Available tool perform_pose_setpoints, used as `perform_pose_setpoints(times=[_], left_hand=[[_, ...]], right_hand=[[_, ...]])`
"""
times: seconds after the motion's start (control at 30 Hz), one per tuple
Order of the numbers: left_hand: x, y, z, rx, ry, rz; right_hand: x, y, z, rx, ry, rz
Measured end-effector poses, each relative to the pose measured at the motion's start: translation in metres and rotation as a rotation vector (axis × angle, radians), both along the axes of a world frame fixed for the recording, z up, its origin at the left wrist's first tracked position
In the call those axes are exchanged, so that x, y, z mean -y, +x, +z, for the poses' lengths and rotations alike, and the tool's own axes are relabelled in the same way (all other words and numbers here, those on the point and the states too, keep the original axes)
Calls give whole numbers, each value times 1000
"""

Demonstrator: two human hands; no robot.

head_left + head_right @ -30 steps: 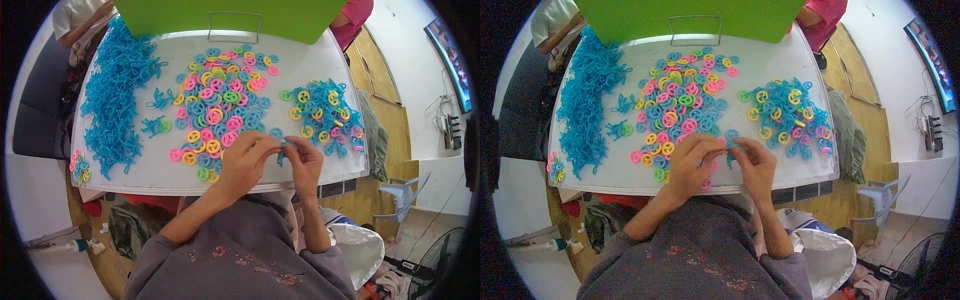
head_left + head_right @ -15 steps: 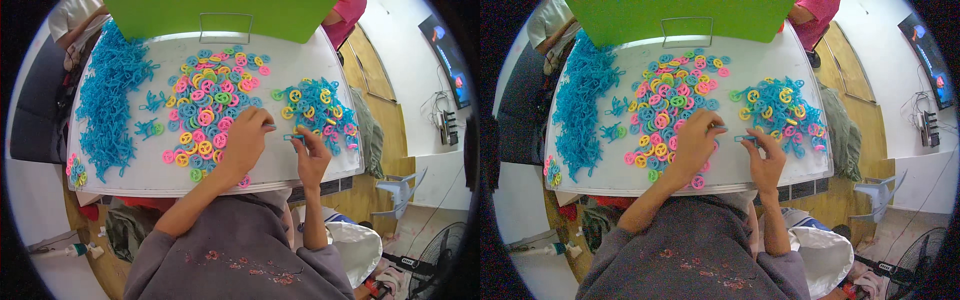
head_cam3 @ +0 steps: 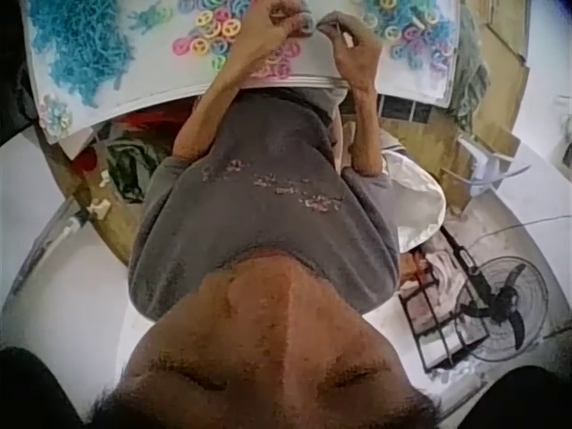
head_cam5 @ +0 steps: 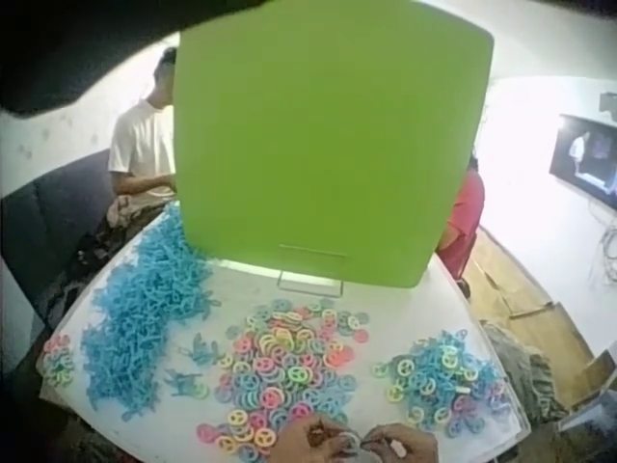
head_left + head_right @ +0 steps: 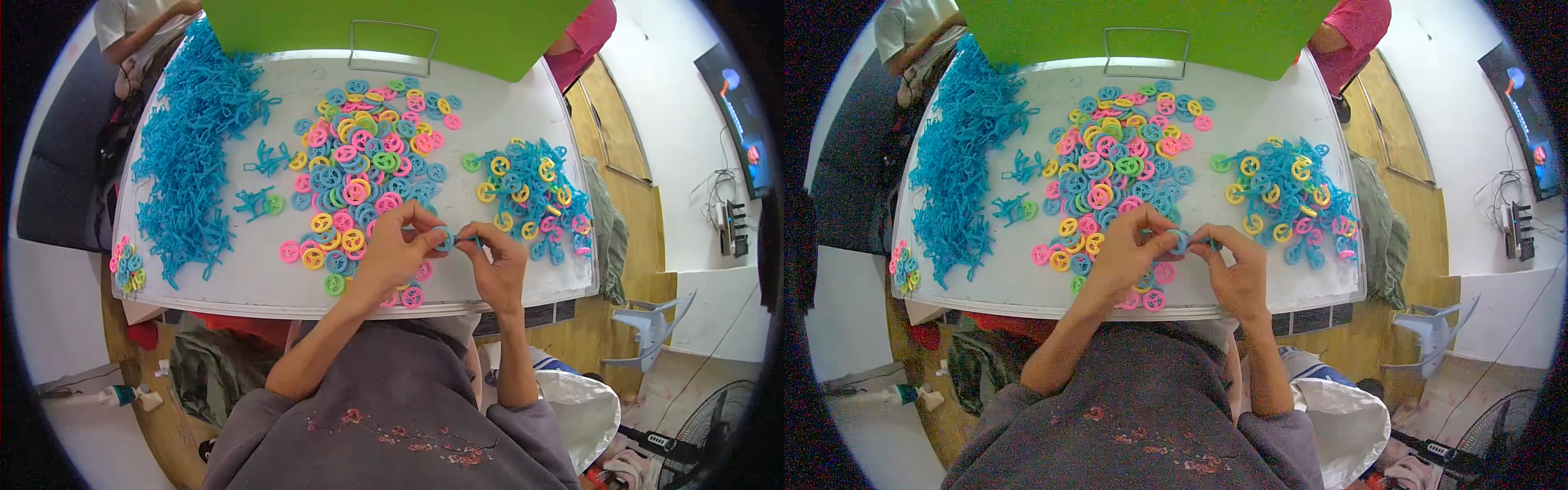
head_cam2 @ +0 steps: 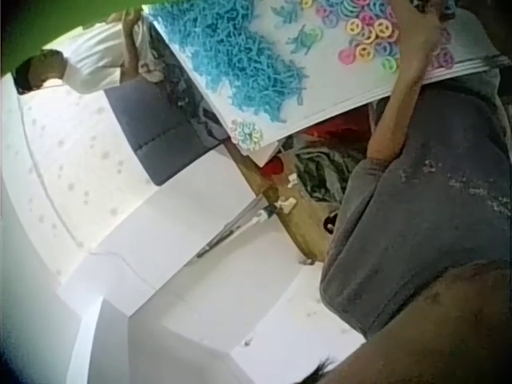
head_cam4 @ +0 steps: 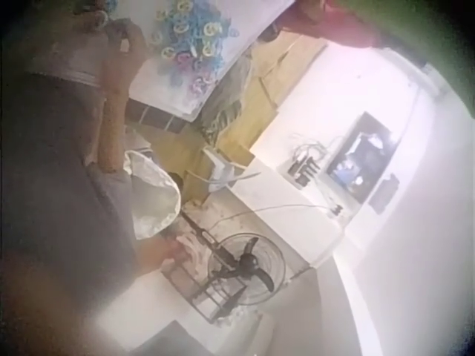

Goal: Sorting multi-colored smiley-face plastic buttons and blue plastic fragments into groups on a table.

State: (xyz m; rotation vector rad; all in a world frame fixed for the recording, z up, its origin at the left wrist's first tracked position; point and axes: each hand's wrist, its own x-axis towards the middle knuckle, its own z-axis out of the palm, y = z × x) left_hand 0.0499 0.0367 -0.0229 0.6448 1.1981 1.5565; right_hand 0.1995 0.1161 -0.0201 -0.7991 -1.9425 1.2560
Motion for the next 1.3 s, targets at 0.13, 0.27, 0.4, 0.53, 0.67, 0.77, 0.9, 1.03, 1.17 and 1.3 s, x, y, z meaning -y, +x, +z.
perform_pose_setpoints(times=[0.13,0.27,0.4,0.53,0.67,0.77,0.9,1.03,1.17,1.3], left_hand=[[0,-10,-2,127,-109,-110],[2,-12,-1,232,-114,-159],[5,-8,0,139,-126,-124],[5,-7,11,263,-164,-134],[4,3,7,46,-71,27],[3,6,1,-149,-19,118],[3,11,4,-375,1,214],[3,9,6,-375,8,244],[5,3,5,-157,36,193],[6,4,3,-177,61,198]], right_hand=[[-3,3,6,72,4,102],[-4,0,9,63,-11,101],[-4,-2,11,65,-88,105],[-5,2,14,28,-155,100],[-4,2,14,95,-110,121],[0,-1,13,95,-118,107],[3,-6,9,-61,-393,46],[11,-13,7,-28,-349,-41],[13,-18,8,116,-28,-110],[15,-22,9,134,18,-139]])
